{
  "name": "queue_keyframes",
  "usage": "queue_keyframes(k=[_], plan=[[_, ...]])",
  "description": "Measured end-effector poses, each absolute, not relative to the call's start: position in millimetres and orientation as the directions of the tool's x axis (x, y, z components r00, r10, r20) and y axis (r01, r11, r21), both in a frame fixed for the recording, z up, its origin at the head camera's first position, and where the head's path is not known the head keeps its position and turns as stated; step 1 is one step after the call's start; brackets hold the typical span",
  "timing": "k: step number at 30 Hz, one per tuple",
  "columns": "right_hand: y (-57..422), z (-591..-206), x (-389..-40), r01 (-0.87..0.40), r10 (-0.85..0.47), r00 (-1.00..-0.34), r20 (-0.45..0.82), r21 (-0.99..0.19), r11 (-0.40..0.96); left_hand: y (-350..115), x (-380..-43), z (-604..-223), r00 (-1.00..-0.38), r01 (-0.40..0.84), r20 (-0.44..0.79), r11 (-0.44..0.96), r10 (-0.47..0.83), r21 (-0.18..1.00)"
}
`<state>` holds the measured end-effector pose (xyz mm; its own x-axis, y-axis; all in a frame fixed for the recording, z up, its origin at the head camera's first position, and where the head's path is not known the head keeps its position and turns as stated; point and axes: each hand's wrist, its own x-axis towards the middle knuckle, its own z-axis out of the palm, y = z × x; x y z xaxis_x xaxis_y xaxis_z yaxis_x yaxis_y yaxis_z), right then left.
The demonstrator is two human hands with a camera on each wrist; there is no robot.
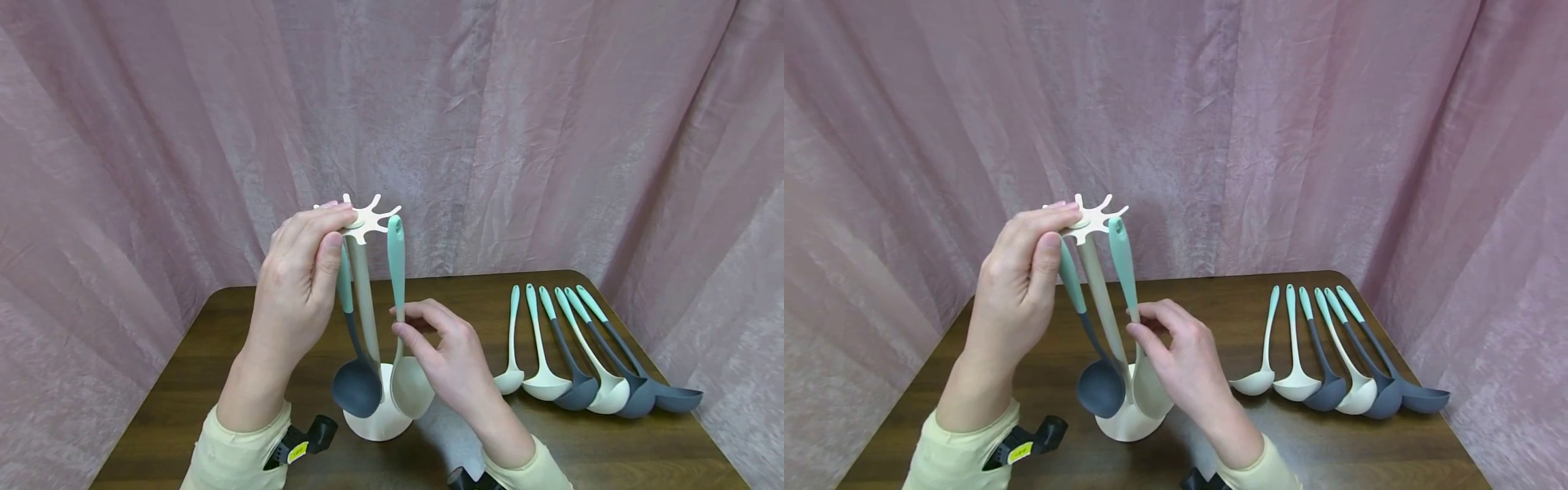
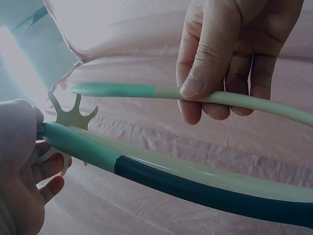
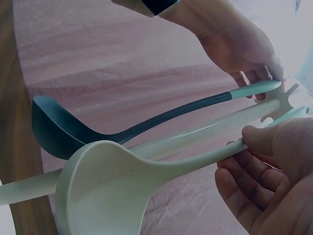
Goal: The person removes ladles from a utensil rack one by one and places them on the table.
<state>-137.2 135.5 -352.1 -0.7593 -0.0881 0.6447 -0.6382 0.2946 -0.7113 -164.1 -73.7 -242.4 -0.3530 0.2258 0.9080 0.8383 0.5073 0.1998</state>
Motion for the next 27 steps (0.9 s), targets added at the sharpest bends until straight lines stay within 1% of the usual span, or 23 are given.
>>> queue_keyframes(k=[11, 27], plan=[[141, -351, -135, -0.643, -0.07, -0.748, 0.659, -0.696, 0.32, -74, -164, -244, -0.343, 0.841, 0.914, 0.503, 0.215, 0.198], [158, -349, -137, -0.581, -0.014, -0.781, 0.624, -0.72, 0.38, -74, -163, -244, -0.343, 0.843, 0.915, 0.5, 0.214, 0.199]])
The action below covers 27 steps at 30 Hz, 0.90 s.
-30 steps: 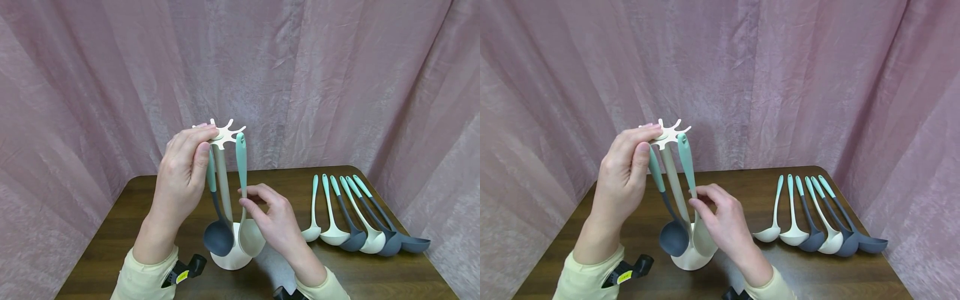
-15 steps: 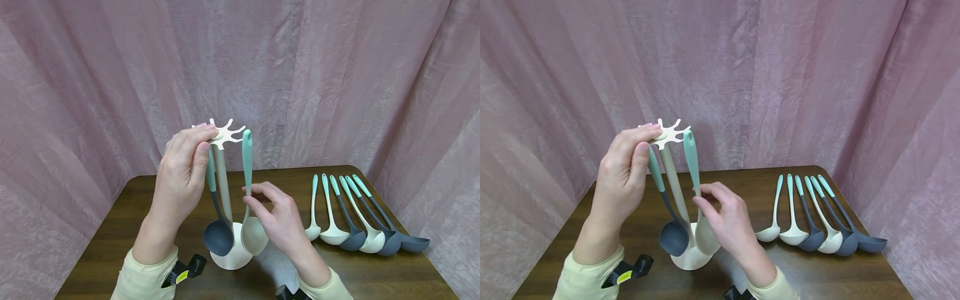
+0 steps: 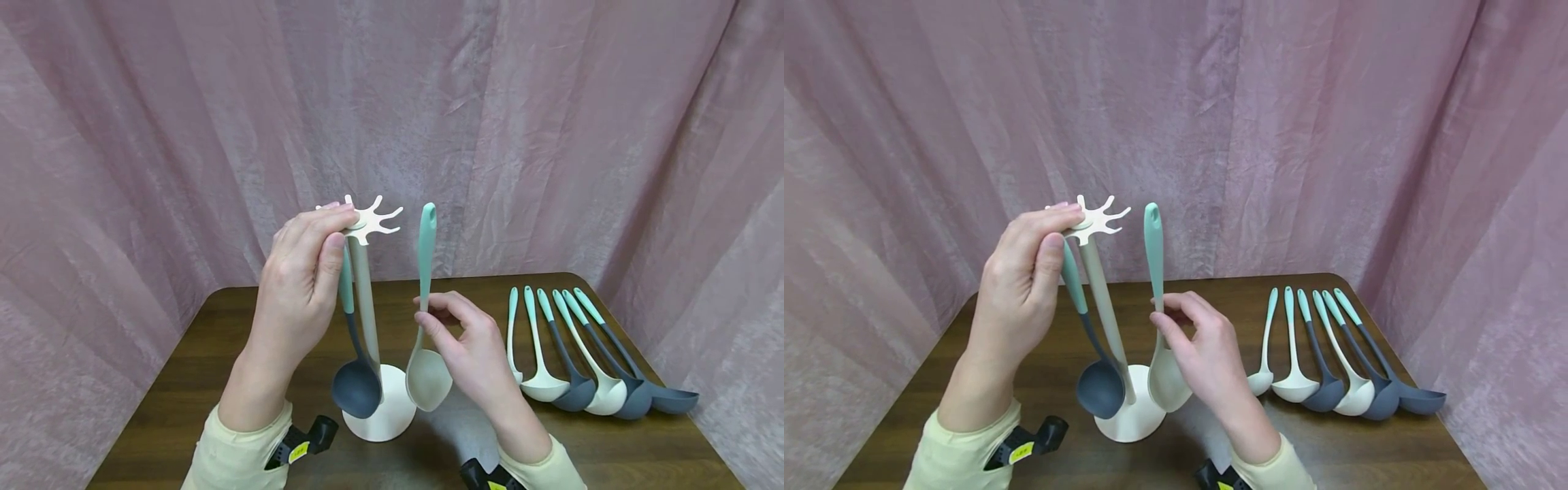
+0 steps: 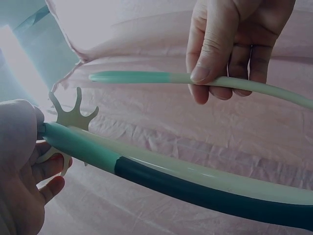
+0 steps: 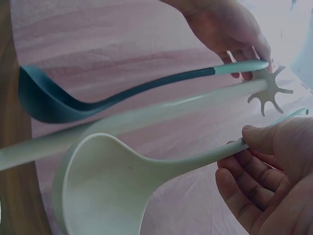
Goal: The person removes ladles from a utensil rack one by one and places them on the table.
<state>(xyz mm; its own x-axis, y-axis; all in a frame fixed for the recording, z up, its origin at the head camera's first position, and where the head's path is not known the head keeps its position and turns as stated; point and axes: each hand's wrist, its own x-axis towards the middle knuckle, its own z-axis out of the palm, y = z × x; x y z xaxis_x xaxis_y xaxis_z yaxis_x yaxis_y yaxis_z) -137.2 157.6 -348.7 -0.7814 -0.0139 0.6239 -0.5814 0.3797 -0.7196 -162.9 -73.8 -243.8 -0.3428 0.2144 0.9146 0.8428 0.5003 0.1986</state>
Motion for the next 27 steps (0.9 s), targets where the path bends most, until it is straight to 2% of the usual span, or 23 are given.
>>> queue_keyframes(k=[12, 27], plan=[[174, -352, -148, -0.519, 0.046, -0.803, 0.594, -0.735, 0.437, -73, -162, -244, -0.348, 0.84, 0.911, 0.506, 0.22, 0.198], [183, -364, -169, -0.426, 0.11, -0.848, 0.518, -0.791, 0.439, -76, -163, -244, -0.34, 0.842, 0.918, 0.501, 0.206, 0.2]])
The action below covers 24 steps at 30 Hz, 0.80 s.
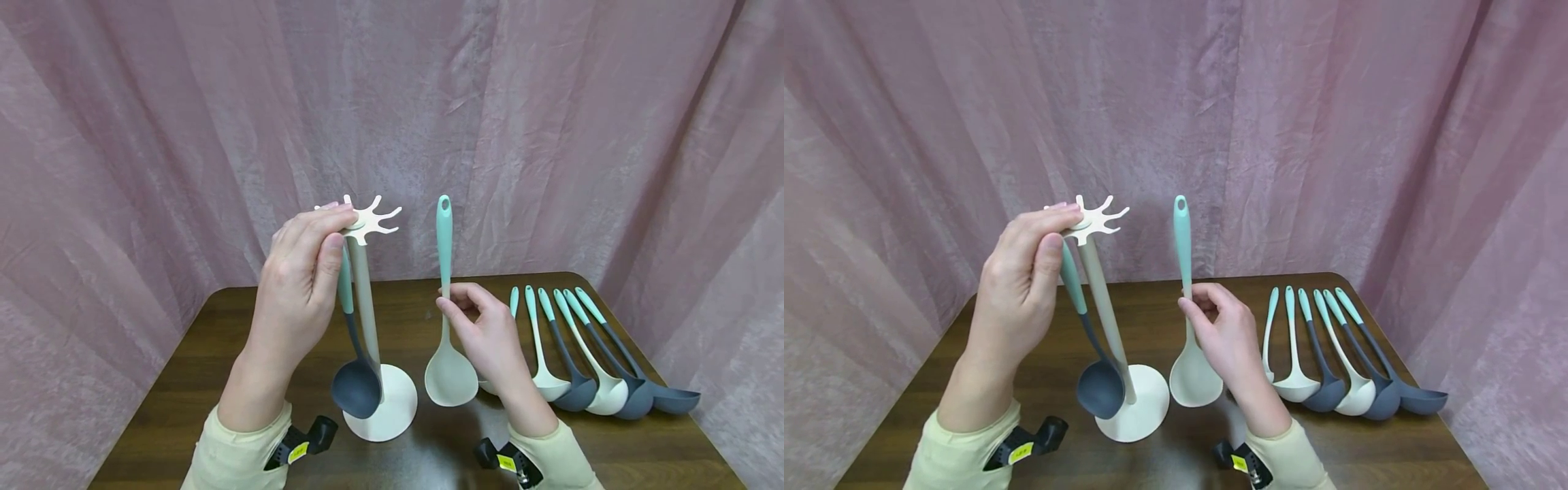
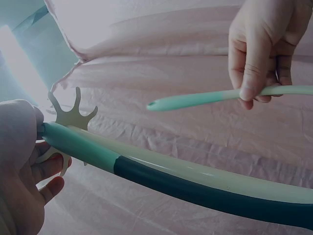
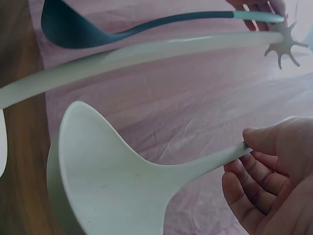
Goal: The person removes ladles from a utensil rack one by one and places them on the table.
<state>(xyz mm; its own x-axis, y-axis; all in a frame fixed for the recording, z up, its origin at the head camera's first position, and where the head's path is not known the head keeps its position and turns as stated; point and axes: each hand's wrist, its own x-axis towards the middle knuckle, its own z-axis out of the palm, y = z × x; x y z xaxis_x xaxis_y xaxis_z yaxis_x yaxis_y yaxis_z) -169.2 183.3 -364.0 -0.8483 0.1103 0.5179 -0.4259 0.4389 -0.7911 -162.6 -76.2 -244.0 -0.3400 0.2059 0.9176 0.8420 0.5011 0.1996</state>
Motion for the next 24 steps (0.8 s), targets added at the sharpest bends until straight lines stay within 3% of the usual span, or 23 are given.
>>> queue_keyframes(k=[24], plan=[[190, -391, -202, -0.247, 0.198, -0.899, 0.391, -0.825, 0.508, -78, -161, -243, -0.339, 0.841, 0.917, 0.504, 0.208, 0.197]])
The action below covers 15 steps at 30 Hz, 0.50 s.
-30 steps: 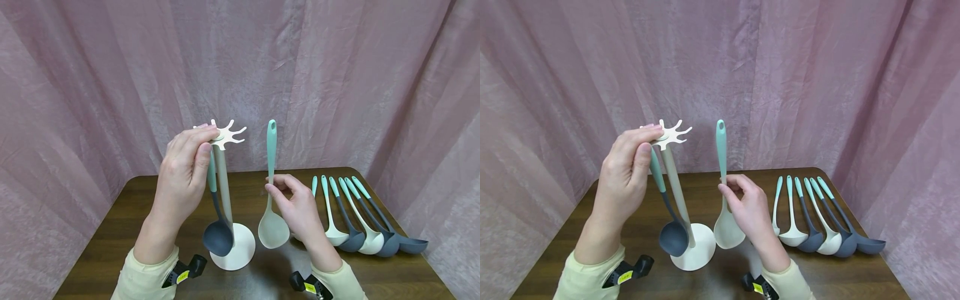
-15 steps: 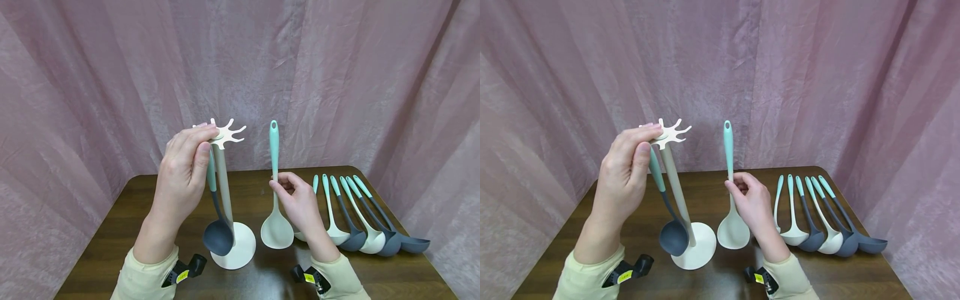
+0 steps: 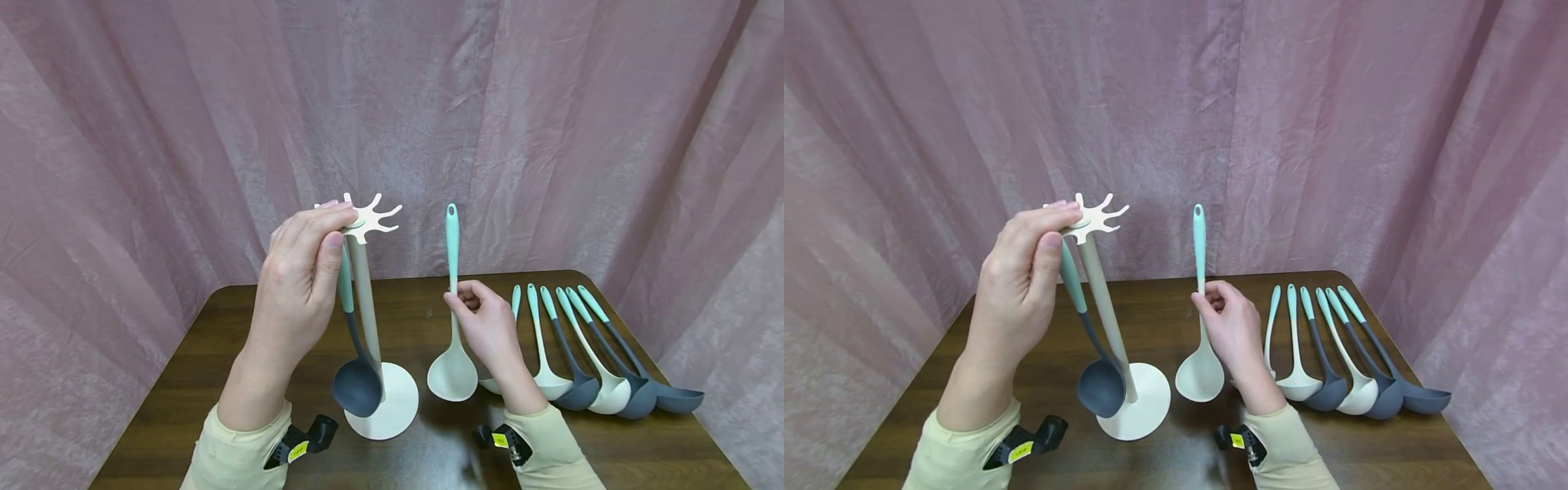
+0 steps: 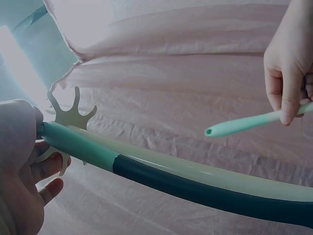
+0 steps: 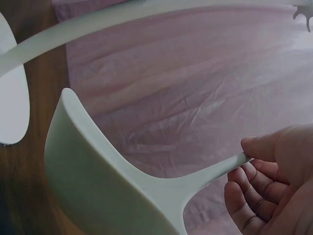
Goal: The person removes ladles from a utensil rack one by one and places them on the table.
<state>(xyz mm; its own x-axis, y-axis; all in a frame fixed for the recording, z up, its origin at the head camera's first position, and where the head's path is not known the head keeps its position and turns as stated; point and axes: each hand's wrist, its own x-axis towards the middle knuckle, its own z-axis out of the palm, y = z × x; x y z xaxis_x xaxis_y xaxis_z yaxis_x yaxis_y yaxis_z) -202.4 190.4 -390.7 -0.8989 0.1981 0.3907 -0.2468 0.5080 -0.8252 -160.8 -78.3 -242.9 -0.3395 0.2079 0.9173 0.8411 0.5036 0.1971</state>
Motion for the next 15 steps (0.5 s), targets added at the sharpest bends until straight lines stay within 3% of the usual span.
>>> queue_keyframes(k=[15], plan=[[194, -407, -217, -0.179, 0.218, -0.899, 0.381, -0.771, 0.611, -78, -160, -244, -0.338, 0.842, 0.917, 0.502, 0.209, 0.196]])
